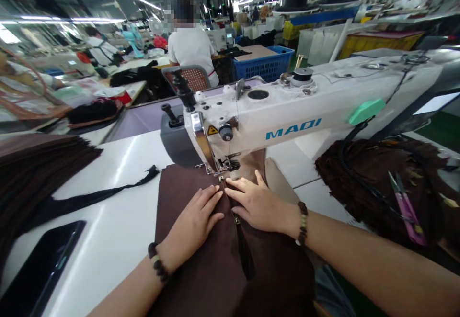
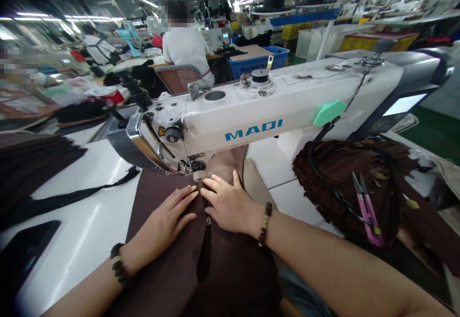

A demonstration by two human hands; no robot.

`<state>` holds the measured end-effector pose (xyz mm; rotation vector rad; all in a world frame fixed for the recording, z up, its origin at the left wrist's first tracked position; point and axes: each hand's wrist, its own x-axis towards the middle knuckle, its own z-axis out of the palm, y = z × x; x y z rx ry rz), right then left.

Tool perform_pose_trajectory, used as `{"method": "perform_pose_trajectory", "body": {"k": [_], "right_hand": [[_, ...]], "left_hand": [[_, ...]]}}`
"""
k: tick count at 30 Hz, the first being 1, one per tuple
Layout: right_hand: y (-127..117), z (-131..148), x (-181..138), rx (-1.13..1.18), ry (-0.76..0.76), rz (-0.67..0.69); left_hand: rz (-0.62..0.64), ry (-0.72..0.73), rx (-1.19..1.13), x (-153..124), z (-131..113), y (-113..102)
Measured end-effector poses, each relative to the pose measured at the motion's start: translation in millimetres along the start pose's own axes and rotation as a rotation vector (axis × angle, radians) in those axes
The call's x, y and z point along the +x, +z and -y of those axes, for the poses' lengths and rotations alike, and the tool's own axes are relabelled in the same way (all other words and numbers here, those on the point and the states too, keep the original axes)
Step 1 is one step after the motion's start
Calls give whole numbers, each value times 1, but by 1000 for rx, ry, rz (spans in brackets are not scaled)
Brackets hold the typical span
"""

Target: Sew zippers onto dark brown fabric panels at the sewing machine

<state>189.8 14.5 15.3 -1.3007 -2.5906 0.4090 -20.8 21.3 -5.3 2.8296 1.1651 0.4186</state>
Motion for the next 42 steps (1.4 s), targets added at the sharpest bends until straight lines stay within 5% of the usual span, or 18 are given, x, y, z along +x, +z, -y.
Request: {"method": "perform_pose_trajectory", "body": {"k": [20, 42], "right_hand": [[-5, 9, -4, -80, 1, 74], [-19, -5, 10, -80, -111, 129]], "left_hand": [[135, -27, 22, 9, -10, -12], [128, 22, 75, 7, -4, -4]]}}
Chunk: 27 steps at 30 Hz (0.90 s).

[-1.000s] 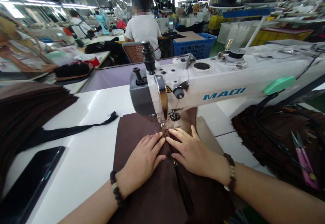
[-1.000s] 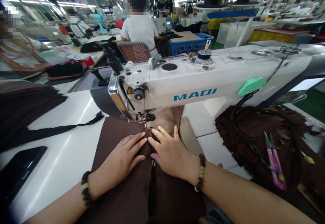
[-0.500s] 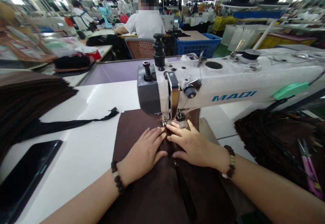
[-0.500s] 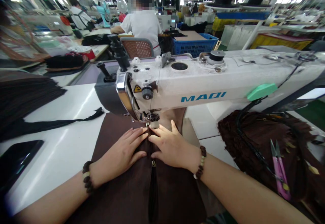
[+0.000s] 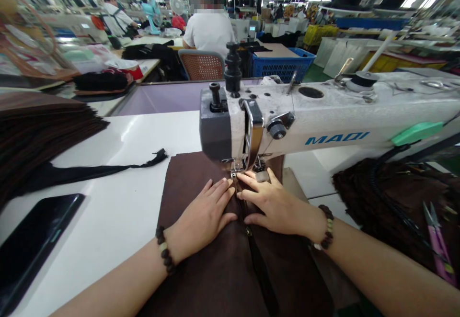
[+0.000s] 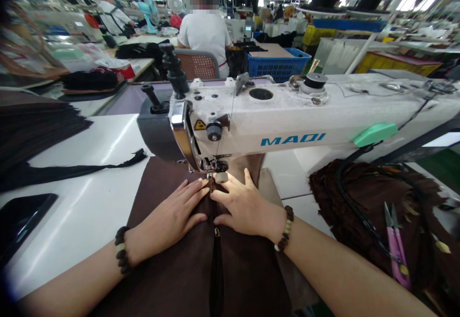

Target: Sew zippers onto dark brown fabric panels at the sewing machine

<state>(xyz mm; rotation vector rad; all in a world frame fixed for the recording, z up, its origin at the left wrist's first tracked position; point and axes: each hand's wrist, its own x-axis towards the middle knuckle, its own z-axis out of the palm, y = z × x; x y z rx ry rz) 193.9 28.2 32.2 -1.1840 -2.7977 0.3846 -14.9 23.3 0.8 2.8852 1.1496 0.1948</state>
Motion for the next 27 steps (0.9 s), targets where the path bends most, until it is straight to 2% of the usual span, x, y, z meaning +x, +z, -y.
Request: {"method": "perform_pose_trajectory", "body": {"k": [17, 27], "right_hand": [[-1, 14, -5, -115, 58, -30], [2, 14, -6, -113, 94, -31]], "left_hand": [[-9, -57, 50, 4, -1, 2], [-51, -110, 9, 10, 12, -4]]}}
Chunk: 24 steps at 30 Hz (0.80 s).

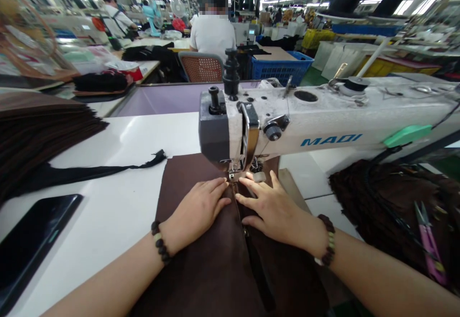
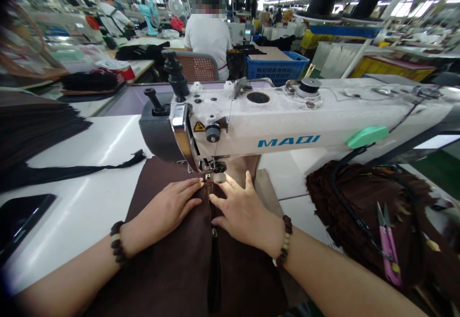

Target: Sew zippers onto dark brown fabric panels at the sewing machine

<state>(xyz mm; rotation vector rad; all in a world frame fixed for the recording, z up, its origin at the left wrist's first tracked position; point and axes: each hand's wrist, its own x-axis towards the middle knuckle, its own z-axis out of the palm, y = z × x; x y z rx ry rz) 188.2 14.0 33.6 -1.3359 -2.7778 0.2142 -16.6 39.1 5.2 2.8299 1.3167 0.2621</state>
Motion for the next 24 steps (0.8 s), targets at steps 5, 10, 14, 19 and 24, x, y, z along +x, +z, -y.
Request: {"method": "perform_pose_trajectory", "body": {"k": [5, 10, 14, 19, 24], "right_hand": [[-2, 0, 0, -1, 0, 24], [-2, -2, 0, 3, 1, 34], [-2, -2, 0, -6, -12, 32], [-1, -1, -2, -2, -9, 23], [1, -2, -3, -3, -15, 21]], "left_hand": [[28, 23, 31, 8, 11, 6], [58, 25, 58, 13, 12, 9], [71, 11, 50, 16, 12, 6], [81, 32, 91, 11, 11, 4], [61, 39, 104, 10, 17, 9]]}}
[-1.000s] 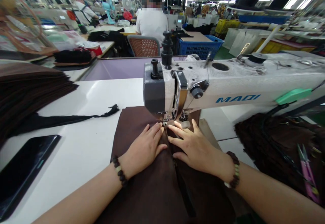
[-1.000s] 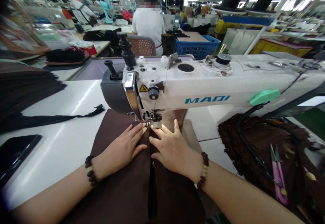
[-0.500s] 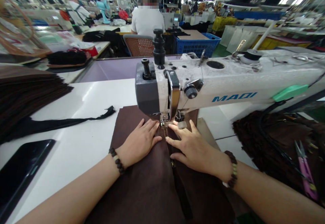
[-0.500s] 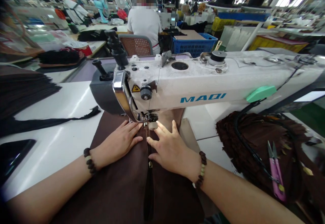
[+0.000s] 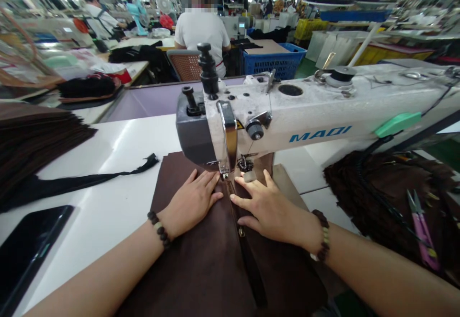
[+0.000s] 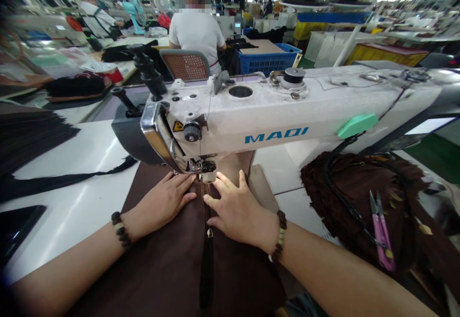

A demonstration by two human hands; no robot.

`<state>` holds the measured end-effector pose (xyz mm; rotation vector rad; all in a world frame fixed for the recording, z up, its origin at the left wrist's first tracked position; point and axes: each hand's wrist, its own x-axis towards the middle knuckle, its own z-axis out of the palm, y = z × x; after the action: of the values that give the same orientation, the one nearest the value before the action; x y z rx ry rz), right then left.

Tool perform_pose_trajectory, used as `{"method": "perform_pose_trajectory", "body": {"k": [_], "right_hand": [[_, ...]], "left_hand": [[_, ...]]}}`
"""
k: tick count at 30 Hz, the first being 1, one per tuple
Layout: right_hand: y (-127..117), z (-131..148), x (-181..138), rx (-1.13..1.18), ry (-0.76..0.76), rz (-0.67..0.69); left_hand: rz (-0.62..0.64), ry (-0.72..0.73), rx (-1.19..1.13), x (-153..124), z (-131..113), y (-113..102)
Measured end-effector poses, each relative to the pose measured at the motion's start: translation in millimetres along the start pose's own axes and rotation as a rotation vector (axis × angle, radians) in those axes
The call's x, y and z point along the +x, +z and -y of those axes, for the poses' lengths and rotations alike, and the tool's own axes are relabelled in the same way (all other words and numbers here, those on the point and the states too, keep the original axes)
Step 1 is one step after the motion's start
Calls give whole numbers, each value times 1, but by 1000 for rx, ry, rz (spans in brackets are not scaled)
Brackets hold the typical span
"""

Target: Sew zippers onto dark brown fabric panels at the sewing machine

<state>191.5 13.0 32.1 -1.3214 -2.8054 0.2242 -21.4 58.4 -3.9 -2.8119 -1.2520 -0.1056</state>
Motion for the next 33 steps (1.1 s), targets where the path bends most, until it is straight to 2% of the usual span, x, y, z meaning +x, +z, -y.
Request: {"method": "perform_pose_trajectory", "body": {"k": [6, 9, 12, 17, 21, 33], "right_hand": [[-3, 2, 1, -20, -8, -6], [-3, 4, 0, -11, 13, -18], [0, 5, -1, 17, 22, -40], [2, 2, -1, 8, 13, -72], [0, 1, -1, -2, -6, -74], [-4, 0, 2, -31, -23, -60]], "left_hand": [[20, 2, -32, 9, 5, -4], [35, 8, -18, 2, -5, -7], [-1, 47, 2, -9, -12, -5], [1, -31, 20, -6, 9, -1], [28, -17, -26, 1, 23, -4], [-7, -56, -224, -18, 4, 0]]}}
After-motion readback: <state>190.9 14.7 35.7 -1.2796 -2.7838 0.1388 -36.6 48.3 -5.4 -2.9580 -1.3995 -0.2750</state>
